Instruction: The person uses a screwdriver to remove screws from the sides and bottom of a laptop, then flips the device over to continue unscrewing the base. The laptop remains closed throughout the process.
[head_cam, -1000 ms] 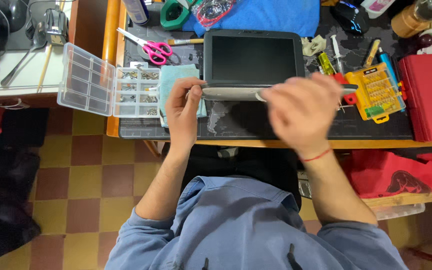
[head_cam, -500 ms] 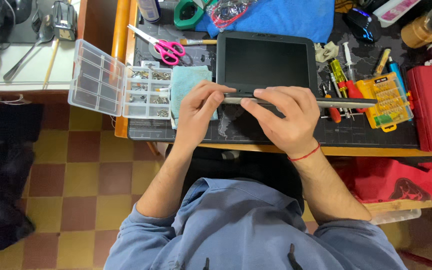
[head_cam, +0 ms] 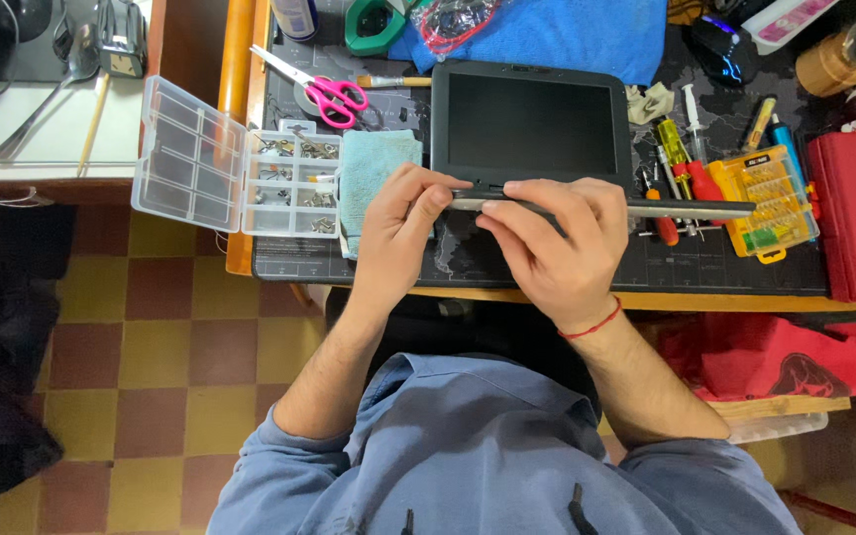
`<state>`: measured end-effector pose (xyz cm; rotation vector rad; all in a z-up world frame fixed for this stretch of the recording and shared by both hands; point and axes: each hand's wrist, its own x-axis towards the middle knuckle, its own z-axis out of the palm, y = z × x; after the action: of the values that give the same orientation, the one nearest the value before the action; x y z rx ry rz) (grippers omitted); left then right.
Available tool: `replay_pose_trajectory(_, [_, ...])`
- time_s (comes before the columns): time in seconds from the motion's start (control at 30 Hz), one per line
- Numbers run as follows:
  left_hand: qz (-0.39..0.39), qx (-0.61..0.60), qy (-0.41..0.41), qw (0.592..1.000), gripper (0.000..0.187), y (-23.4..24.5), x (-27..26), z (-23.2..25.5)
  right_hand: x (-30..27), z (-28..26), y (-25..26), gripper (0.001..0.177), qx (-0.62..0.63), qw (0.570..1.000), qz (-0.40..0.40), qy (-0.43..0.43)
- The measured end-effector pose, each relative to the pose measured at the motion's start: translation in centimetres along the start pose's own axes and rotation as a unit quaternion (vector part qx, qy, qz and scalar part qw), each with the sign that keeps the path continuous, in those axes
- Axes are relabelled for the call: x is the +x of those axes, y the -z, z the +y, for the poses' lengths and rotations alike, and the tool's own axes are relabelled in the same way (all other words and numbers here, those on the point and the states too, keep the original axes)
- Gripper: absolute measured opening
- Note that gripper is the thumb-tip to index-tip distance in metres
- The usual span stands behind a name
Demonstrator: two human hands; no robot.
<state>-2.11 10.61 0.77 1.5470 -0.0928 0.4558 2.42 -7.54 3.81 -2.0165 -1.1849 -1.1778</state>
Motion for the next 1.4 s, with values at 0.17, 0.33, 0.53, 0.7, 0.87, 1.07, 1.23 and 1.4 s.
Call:
replay_pose_trajectory(0.17, [-0.003,0.005,-0.002,1.0,0.028,0.0,0.0,0.2,-0.2,-1.0,-1.1,0.004,-0.009,0.999,0.024,-0.024])
replay_pose_trajectory(0.33, [0.001,0.011,-0.004,1.0,0.028,0.0,-0.1,0.3,-0.4,-1.2,-1.9,0.002,-0.011,0.999,0.036,-0.036])
replay_pose_trajectory(0.53, [0.024,0.056,0.025,0.998,0.032,-0.4,0.3,-1.9,-1.9,-2.4,-1.5,0.005,0.003,1.0,-0.007,-0.018])
replay_pose_trajectory(0.7, [0.049,0.071,-0.03,0.996,0.028,-0.5,0.6,-2.8,-2.3,-2.7,-1.5,0.004,-0.02,0.999,0.044,-0.006])
replay_pose_trajectory(0.87, [0.006,0.056,-0.08,0.995,0.028,0.2,1.2,0.2,-1.7,-1.9,-1.6,0.006,-0.009,0.999,0.047,-0.014])
replay_pose_trajectory(1.07, [-0.069,0.0,-0.121,0.99,0.032,0.9,0.1,-1.5,-1.8,-1.0,-0.3,0.019,-0.017,0.999,0.033,-0.01])
replay_pose_trajectory(1.23, [-0.074,0.031,-0.14,0.987,0.028,1.1,-0.3,-1.2,-2.0,-0.2,0.1,0.017,-0.02,0.999,0.031,0.01])
replay_pose_trajectory(1.4, [-0.118,0.038,-0.081,0.989,0.036,1.2,-0.5,1.2,-3.1,0.6,-0.6,0.009,-0.036,0.994,0.07,0.081])
